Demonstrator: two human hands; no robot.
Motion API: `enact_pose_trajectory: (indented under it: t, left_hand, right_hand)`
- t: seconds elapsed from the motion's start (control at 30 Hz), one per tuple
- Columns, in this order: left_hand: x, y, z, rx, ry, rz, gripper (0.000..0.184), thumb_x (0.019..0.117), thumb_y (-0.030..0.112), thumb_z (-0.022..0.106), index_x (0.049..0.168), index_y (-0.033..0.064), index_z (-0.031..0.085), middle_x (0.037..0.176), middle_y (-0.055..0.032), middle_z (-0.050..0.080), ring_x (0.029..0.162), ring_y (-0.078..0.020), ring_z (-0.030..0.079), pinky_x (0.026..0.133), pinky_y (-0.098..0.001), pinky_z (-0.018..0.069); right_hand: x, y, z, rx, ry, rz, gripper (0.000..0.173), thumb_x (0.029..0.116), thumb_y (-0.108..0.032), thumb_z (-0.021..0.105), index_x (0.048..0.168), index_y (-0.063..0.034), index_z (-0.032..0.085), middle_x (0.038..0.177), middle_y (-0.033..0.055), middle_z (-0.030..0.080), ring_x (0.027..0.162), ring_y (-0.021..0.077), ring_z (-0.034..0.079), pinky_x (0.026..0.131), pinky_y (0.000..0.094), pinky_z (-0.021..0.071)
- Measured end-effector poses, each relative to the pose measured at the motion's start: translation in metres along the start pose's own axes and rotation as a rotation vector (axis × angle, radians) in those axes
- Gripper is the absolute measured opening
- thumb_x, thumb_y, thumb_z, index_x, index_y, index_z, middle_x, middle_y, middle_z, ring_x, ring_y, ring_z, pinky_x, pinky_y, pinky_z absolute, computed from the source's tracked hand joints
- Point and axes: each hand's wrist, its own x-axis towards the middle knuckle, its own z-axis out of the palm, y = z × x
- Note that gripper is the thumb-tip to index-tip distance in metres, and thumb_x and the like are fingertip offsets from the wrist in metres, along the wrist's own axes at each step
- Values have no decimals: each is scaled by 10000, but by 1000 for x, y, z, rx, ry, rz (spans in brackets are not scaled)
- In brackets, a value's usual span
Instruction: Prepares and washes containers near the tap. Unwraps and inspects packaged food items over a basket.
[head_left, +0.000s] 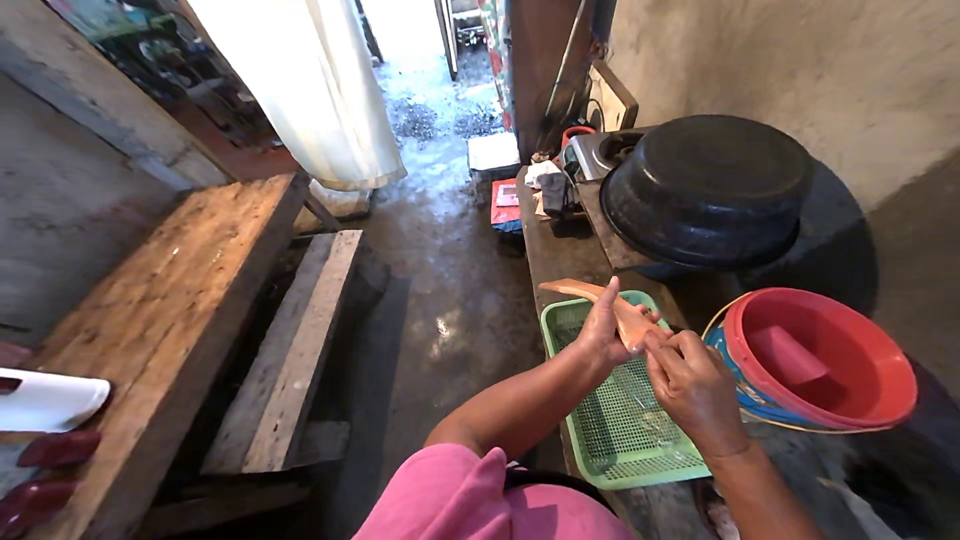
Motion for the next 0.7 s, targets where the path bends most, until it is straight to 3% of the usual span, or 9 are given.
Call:
enact_pose_trajectory:
  t: [0.07, 0.17, 0.3, 0.37, 0.5, 0.57, 0.7]
  left_hand:
    - [-1, 0, 0, 7, 5, -4, 483, 1054, 492, 467, 1296, 75, 446, 1012, -161, 613, 768, -244, 659, 605, -368, 577]
    - [0, 1, 0, -13, 41, -7, 483, 1044, 517, 469, 1230, 70, 466, 921, -150, 612, 718, -256, 655, 602, -404, 587]
    - [1, -1, -3, -12, 48, -29, 508, 1045, 517, 466, 1287, 71, 454, 1001, -158, 604, 788, -250, 651, 641, -378, 578]
    - [1, -2, -4, -10, 57, -36, 501, 1046, 520, 459, 1255, 64, 468, 971, -157, 616, 767, -245, 657, 625, -369, 577]
    - [3, -3, -5, -24, 50, -32, 484, 1051, 514, 450, 1235, 67, 465, 962, -156, 615, 755, -251, 649, 644, -404, 579]
    - [4, -3, -6, -12, 40, -38, 489, 1052, 510, 453, 1258, 66, 464, 983, -155, 618, 782, -245, 653, 659, -389, 578]
    - [4, -6, -6, 22, 43, -82, 502, 1047, 514, 459, 1245, 53, 477, 966, -160, 623, 745, -228, 652, 611, -355, 569]
  right_hand:
    - [0, 0, 0, -18, 1, -37, 247, 959, -96, 561, 1048, -16, 778, 858, 239, 644, 748, 418, 664, 665, 549, 541]
    - [-1, 2, 2, -63, 41, -117, 213, 957, -56, 560, 969, 13, 761, 854, 231, 664, 776, 405, 684, 709, 535, 549]
    - [2, 1, 8, -83, 79, -147, 204, 965, -48, 538, 892, 46, 704, 856, 220, 672, 801, 381, 692, 721, 487, 560]
    - [1, -1, 10, -68, 86, -143, 203, 964, -50, 541, 913, 42, 715, 885, 221, 694, 818, 383, 704, 727, 482, 574]
    - [-3, -6, 15, -91, 24, -95, 251, 982, -44, 540, 1108, 24, 745, 1113, 219, 736, 903, 385, 736, 757, 498, 594]
    - [-2, -8, 16, -105, 25, -83, 234, 973, -20, 542, 1073, 24, 749, 1075, 211, 743, 883, 379, 738, 740, 488, 595]
    - [3, -5, 14, -60, 64, -83, 184, 939, 12, 555, 927, 51, 735, 874, 226, 718, 775, 388, 723, 699, 491, 591]
